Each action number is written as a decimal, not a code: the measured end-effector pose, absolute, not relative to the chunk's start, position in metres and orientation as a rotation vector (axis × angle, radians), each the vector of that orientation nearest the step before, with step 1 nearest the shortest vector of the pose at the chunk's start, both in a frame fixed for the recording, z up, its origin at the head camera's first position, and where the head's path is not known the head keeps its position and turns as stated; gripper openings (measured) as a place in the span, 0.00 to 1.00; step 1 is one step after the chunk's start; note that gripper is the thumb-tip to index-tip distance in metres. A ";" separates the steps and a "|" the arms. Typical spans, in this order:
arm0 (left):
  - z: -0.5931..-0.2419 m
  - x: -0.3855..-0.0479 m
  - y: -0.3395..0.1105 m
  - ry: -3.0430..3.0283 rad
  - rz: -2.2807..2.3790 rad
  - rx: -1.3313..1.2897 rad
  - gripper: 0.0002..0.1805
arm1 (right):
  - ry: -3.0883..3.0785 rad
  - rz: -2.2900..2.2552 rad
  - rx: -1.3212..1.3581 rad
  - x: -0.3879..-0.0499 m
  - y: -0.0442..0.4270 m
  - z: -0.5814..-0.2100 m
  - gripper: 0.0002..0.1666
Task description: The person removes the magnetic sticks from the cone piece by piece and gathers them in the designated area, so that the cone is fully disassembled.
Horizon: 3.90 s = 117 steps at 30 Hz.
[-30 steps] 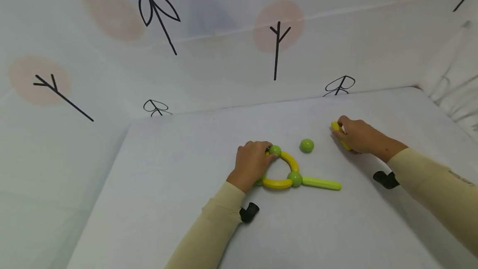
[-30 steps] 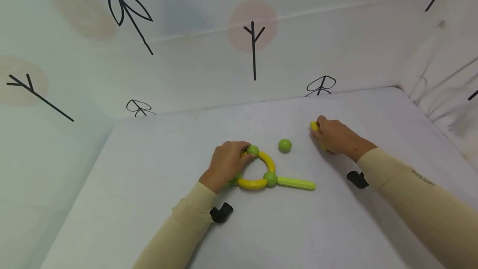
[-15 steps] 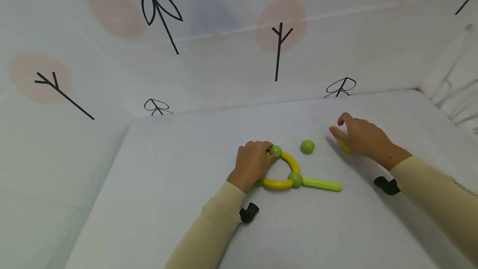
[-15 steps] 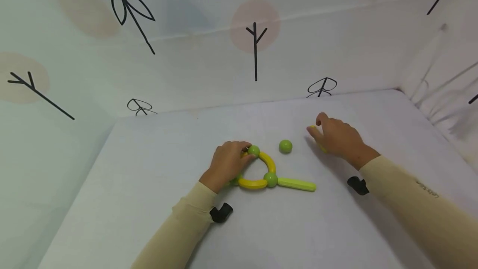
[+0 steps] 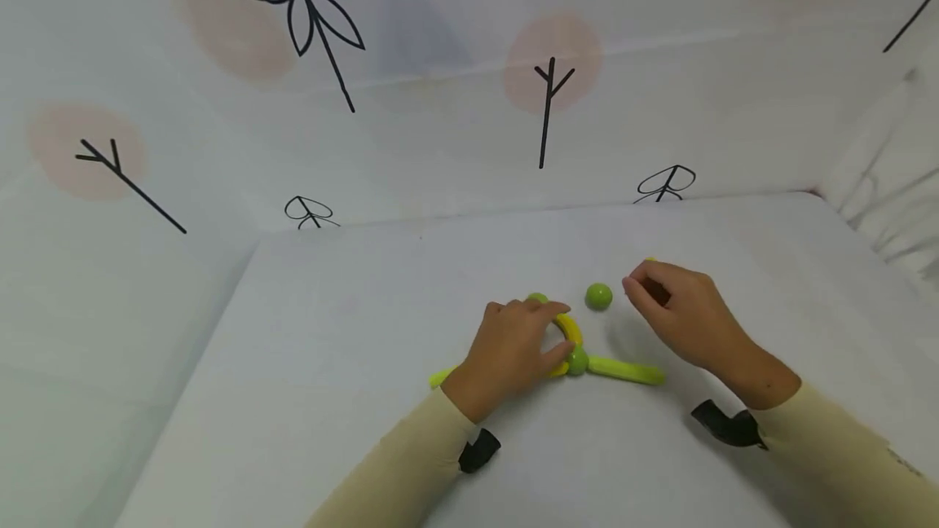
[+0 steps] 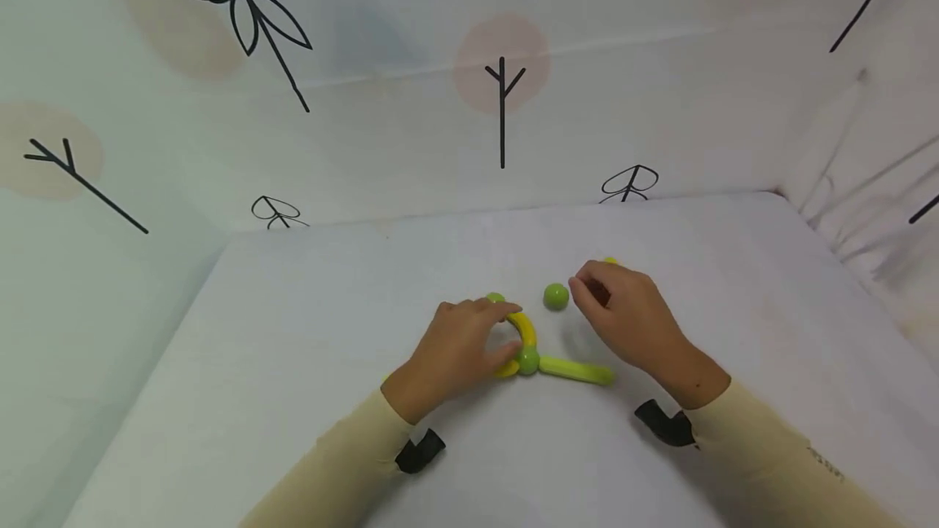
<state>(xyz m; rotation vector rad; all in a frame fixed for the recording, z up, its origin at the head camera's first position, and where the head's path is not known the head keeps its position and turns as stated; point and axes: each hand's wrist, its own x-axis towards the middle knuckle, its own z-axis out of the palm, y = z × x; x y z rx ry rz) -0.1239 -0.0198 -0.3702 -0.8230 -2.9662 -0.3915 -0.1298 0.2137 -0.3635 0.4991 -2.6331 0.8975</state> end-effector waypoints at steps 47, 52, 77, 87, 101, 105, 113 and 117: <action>-0.392 -0.109 -0.012 -2.930 -0.416 -0.943 0.16 | -3.159 1.126 1.084 -0.132 0.217 -0.397 0.09; -0.393 -0.109 -0.011 -2.927 -0.409 -0.942 0.16 | -3.120 1.206 1.149 -0.134 0.221 -0.399 0.09; -0.389 -0.107 -0.011 -2.985 -0.455 -0.897 0.17 | -3.178 1.344 1.117 -0.140 0.231 -0.400 0.09; -0.390 -0.107 -0.010 -2.987 -0.461 -0.888 0.17 | -3.082 1.439 0.851 -0.141 0.232 -0.394 0.08; -0.393 -0.105 -0.011 -2.988 -0.470 -0.883 0.17 | -2.842 1.191 0.087 -0.154 0.263 -0.375 0.27; -0.392 -0.104 -0.010 -2.999 -0.453 -0.884 0.17 | -2.903 1.146 -0.021 -0.161 0.276 -0.379 0.33; -0.391 -0.106 -0.011 -2.988 -0.437 -0.880 0.18 | -3.016 1.018 -0.033 -0.171 0.296 -0.388 0.36; -0.390 -0.106 -0.009 -2.978 -0.448 -0.896 0.18 | -3.077 0.927 -0.062 -0.173 0.304 -0.393 0.37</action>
